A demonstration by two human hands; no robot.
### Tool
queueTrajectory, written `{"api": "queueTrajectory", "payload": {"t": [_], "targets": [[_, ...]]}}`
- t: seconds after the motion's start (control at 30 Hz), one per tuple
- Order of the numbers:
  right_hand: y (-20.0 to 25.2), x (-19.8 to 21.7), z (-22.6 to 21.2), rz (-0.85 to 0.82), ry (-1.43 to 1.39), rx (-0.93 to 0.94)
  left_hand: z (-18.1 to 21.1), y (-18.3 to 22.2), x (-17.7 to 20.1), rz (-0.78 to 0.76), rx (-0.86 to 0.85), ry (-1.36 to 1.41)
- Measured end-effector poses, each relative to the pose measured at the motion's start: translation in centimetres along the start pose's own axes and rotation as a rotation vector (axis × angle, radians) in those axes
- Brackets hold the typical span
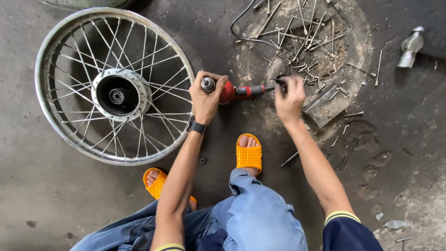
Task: Cleaning and polishing the interior of a motorcycle wheel hub using a power drill with a cleaning attachment.
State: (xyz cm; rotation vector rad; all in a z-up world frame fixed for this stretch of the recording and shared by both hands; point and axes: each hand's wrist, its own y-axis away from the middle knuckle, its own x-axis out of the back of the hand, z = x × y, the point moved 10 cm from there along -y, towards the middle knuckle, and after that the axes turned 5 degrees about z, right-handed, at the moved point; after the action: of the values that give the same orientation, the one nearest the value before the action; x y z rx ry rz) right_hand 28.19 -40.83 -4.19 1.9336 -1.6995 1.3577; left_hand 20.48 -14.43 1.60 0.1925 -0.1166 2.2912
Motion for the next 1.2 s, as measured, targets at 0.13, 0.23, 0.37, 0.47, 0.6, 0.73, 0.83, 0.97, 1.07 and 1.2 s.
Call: {"api": "queueTrajectory", "payload": {"t": [0.13, 0.23, 0.37, 0.47, 0.6, 0.73, 0.83, 0.97, 1.07, 1.2], "targets": [[-0.7, -0.7, 0.6, -0.047, 0.125, 0.034, -1.0, 0.1, 0.3, 0.018, 0.012, -0.010], [-1.1, -1.5, -0.4, -0.120, 0.261, 0.104, -1.3, 0.2, 0.4, 0.031, 0.021, 0.046], [-1.5, -2.6, 0.2, -0.225, 0.379, 0.069, -1.0, 0.1, 0.6, 0.013, 0.032, 0.122], [-1.2, -3.9, 1.3, -0.313, 0.469, 0.077, -0.6, 0.2, 0.9, -0.004, 0.031, 0.150], [-1.9, -3.5, 1.3, -0.407, 0.471, 0.001, -0.3, 0.5, 0.8, -0.071, 0.019, 0.286], [-3.2, -2.2, 1.7, -0.401, 0.357, -0.075, -0.1, 0.7, 1.0, -0.024, -0.028, 0.236], [-3.6, -2.1, 2.0, -0.448, 0.240, -0.152, -1.1, 1.1, 1.6, 0.097, -0.042, 0.184], [-1.5, -1.9, 8.4, -0.249, -0.141, -0.776, -2.8, 1.8, 2.2, 0.228, -0.021, 0.084], [0.5, -3.1, 9.9, -0.203, -0.509, -1.121, -2.5, 1.7, 2.3, 0.202, -0.034, 0.065], [-2.3, 0.3, 7.3, -0.049, -0.678, -1.102, -1.1, 1.3, 1.7, 0.010, -0.017, 0.248]]}}
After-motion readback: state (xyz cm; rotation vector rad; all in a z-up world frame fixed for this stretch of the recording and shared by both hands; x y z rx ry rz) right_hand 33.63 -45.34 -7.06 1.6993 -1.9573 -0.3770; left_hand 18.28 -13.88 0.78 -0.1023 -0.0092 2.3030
